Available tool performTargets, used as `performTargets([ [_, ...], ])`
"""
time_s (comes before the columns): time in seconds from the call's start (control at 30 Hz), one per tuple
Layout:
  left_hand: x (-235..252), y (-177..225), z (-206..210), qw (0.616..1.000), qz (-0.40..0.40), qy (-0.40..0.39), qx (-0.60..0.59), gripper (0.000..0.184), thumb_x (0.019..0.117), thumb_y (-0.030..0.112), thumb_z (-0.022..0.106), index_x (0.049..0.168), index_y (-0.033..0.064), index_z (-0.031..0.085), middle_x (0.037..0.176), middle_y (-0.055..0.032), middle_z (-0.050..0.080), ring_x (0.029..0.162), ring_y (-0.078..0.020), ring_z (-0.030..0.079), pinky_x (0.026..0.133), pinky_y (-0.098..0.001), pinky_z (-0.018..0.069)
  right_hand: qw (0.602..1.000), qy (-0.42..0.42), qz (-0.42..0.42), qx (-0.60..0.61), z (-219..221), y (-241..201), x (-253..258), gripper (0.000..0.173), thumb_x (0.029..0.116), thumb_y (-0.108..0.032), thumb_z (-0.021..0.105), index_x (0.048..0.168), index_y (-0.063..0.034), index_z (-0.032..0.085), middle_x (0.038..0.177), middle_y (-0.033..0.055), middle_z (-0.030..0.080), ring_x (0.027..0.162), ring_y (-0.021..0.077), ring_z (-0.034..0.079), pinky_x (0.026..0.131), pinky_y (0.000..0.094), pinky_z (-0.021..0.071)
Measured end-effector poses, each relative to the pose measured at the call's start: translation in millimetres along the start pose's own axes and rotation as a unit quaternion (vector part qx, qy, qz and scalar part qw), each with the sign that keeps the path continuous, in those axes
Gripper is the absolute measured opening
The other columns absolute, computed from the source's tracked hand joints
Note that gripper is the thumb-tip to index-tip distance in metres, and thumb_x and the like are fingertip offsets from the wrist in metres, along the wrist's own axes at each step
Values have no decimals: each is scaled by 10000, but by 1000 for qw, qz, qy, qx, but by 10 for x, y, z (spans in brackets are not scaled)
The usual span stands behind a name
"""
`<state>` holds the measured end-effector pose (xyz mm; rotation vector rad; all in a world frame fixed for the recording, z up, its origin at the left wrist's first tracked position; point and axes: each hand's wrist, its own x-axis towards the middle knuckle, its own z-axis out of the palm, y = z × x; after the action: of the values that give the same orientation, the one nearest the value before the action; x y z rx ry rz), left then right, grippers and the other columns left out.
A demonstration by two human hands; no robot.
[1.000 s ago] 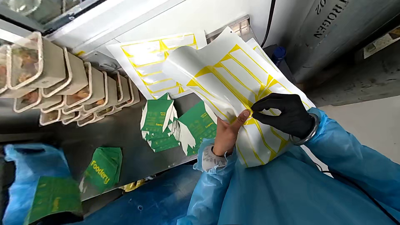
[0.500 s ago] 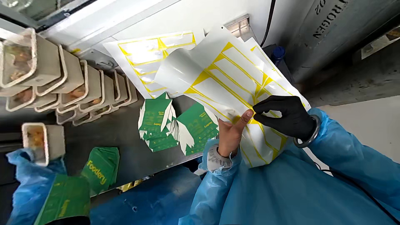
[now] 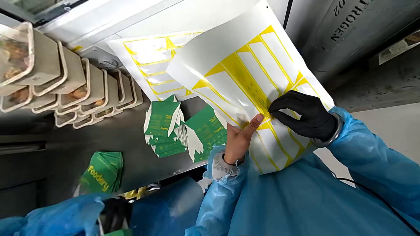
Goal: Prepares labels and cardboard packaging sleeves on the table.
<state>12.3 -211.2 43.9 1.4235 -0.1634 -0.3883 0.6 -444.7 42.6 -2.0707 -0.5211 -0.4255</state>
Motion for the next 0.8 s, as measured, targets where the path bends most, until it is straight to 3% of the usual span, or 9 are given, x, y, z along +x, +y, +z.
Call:
performTargets([
  [0.1,-27,7,18,1000,19,11,18,375,952,123,732,1304,152,608,1103,-17,730,967,-127,718,841,-316,623,999,17,-1,-47,9,-60,-1,253,882,-281,791,1044,-87,776,1074,60,752,1007,158,688,861,315,577],
  [0.27,17,47,88,996,54,49,56,423,913,96,774,1292,138,591,1067,-14,733,945,-130,726,823,-322,635,989,42,-56,-133,54,-125,13,141,944,-174,716,1015,-84,798,1054,68,772,975,184,706,858,328,570],
  [0.4,58,105,111,995,54,58,65,423,902,75,779,1279,117,591,1061,-12,737,952,-131,727,831,-324,636,959,33,-109,-258,111,-107,55,152,991,-164,639,1007,-58,748,1005,113,751,922,258,701,817,375,564],
  [0.47,73,132,73,996,36,39,75,425,904,104,785,1282,139,595,1049,-12,738,918,-130,729,793,-317,637,967,22,-95,-234,89,-46,124,139,972,-164,627,968,-60,720,966,114,734,908,256,685,806,370,552],
  [0.57,194,138,-29,997,3,-6,79,342,904,142,793,1221,141,664,996,-41,752,848,-162,738,731,-342,643,988,-41,-69,-134,-148,142,345,108,915,-178,652,930,-90,712,938,69,714,921,198,667,809,329,554],
  [0.63,360,173,-50,996,-35,-41,70,299,898,120,795,1178,103,691,980,-68,763,842,-187,747,753,-365,649,988,-110,-67,-87,-430,305,548,91,890,-182,680,918,-105,717,940,36,701,934,148,665,823,300,565],
  [0.8,812,245,-26,988,-82,-105,81,289,891,125,799,1160,91,699,982,-58,766,862,-170,744,785,-344,638,964,-245,-57,-88,-1183,512,1096,101,868,-192,713,912,-103,728,920,14,702,880,108,665,794,291,572],
])
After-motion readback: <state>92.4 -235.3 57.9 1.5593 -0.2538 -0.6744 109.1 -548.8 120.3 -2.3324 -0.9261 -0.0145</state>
